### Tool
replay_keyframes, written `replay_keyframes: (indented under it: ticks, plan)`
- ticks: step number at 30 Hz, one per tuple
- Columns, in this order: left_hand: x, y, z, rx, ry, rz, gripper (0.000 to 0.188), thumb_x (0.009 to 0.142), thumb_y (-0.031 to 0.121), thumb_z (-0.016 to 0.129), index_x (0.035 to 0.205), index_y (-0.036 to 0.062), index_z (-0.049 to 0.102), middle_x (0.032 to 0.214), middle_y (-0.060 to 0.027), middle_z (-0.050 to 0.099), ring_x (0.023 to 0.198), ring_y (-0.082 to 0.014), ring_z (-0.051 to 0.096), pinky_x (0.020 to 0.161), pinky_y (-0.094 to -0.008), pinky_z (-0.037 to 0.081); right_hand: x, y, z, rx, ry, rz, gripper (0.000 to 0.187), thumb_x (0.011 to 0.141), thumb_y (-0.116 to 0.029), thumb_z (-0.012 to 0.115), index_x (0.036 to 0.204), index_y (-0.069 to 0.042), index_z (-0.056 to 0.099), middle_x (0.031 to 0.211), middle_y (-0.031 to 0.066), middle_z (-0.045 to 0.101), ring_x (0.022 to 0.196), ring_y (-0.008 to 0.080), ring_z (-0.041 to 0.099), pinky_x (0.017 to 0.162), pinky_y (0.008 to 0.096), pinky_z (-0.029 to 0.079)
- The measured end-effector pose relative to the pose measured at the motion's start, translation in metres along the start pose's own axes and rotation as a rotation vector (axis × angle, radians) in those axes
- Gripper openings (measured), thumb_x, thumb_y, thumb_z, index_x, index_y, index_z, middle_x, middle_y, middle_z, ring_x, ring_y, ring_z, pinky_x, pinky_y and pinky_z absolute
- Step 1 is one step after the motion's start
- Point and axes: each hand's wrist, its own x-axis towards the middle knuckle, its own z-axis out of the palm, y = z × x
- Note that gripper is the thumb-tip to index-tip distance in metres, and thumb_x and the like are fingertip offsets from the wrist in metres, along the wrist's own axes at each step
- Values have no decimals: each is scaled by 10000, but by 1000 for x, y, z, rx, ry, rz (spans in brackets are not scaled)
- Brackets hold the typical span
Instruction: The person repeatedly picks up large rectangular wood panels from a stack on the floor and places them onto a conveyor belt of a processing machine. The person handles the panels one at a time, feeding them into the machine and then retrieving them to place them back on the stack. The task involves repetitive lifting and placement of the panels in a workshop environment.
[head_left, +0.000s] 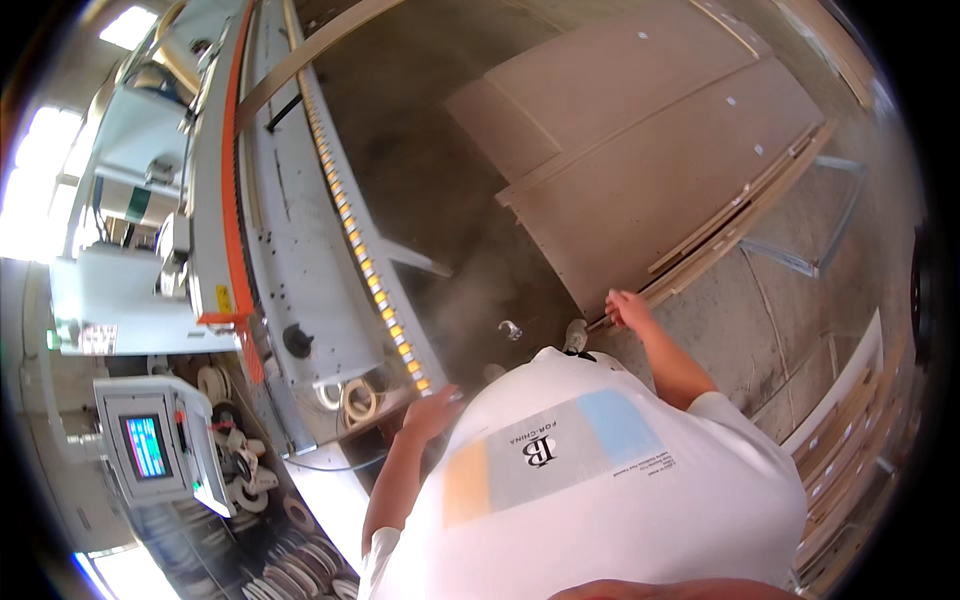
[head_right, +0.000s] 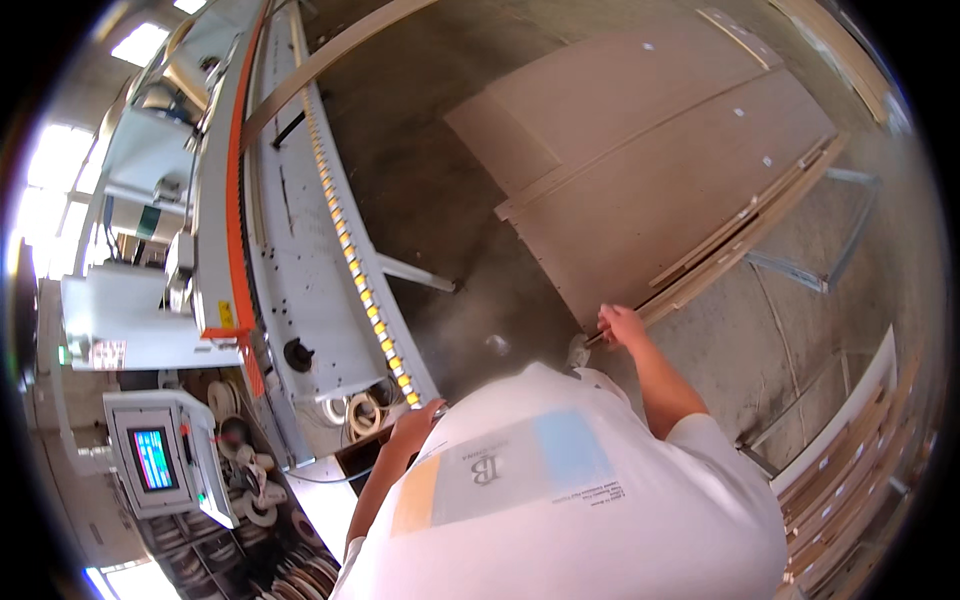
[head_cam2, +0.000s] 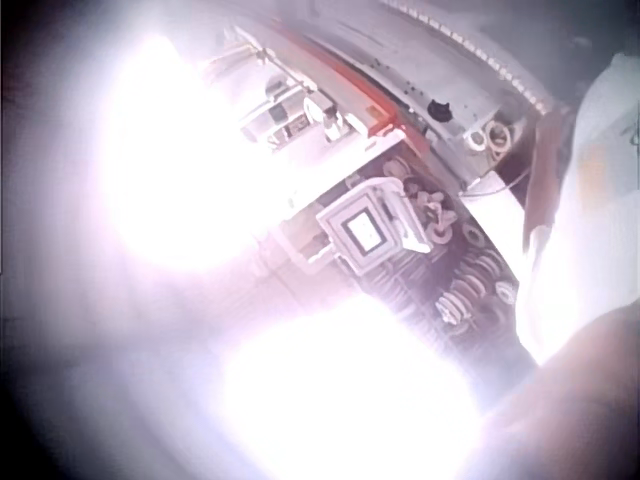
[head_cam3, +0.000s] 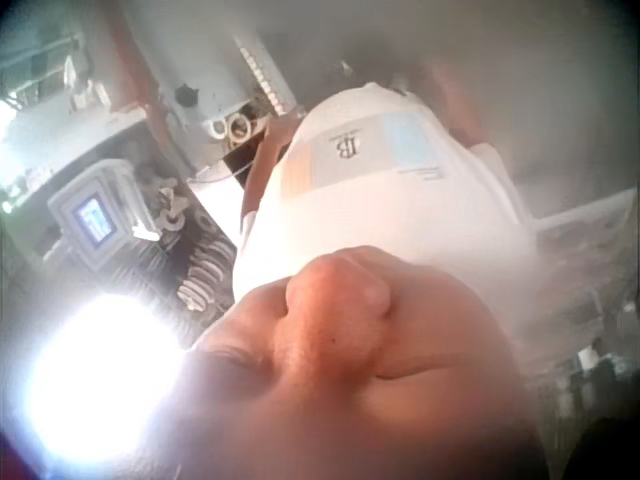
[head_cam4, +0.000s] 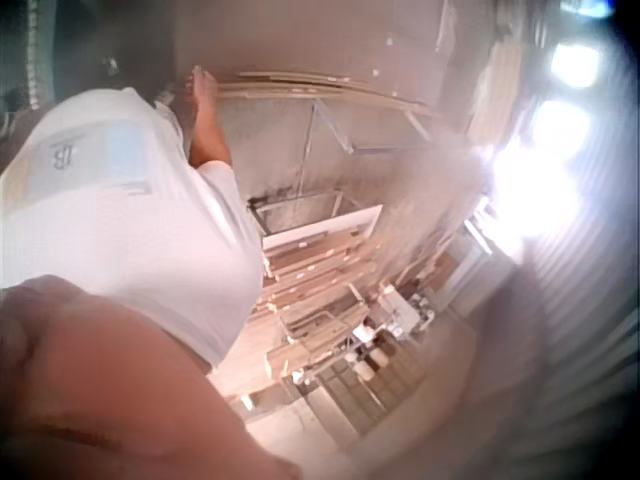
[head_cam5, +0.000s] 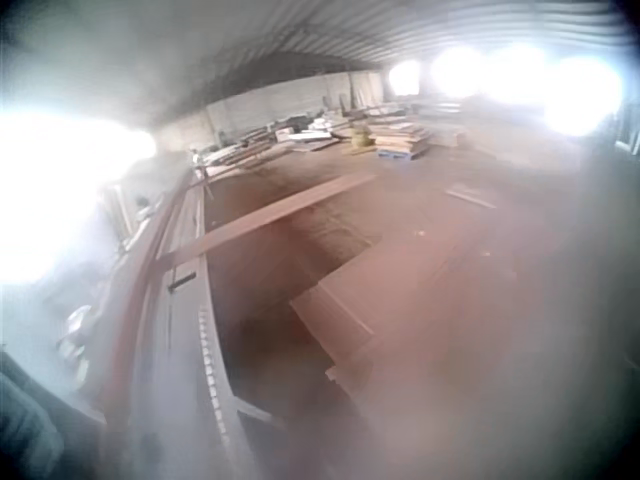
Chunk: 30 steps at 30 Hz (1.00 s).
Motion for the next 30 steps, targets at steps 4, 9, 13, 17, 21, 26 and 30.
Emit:
replay_keyframes:
  ticks: [4,9,13,17,21,26,30]
  plan:
    - [-47,-36,1,-61,13,-11,501,953,457,548,1372,183,523,1139,-168,701,1044,-357,672,898,-459,517,23,-47,86,10,27,-90,354,1011,-402,558,1001,-68,676,854,16,680,692,104,614,616,280,524]
    - [-109,-125,13,-119,357,-70,435,901,431,652,1281,223,616,1041,-126,721,970,-348,678,847,-463,538,21,-65,174,71,-130,-107,312,1013,-374,559,953,-87,667,834,-5,664,720,99,628,635,280,532]
    - [-169,-237,-17,-14,564,-477,160,874,187,621,1013,164,699,1047,-97,682,1009,-312,646,808,-459,520,3,-44,205,-347,-205,-72,272,1002,-341,583,919,-94,662,794,0,651,680,104,624,598,271,510]
    - [-230,-398,7,429,1048,-665,131,890,226,607,953,185,714,1022,-52,689,1056,-287,613,815,-444,506,-12,4,215,-648,-284,-59,269,972,-318,624,923,-62,690,785,33,673,666,131,629,561,282,487]
    - [-259,-493,-5,-99,1398,-973,214,882,329,688,1018,165,705,945,-94,695,901,-344,656,757,-441,516,-44,23,218,-816,-284,-118,259,950,-302,646,988,-53,709,860,44,698,714,151,642,584,307,499]
    - [-249,-578,-18,-413,1796,-906,228,892,318,699,1064,170,698,963,-92,726,904,-332,683,762,-404,521,-77,26,205,-652,-206,-113,282,949,-309,637,1070,-59,687,928,46,703,752,162,656,608,319,523]
    - [-214,-665,-29,-435,1813,-914,275,885,341,709,1095,163,706,962,-88,729,894,-306,686,767,-395,520,-76,55,168,-650,-181,-184,302,953,-340,629,1078,-69,679,898,48,691,741,162,654,573,313,517]
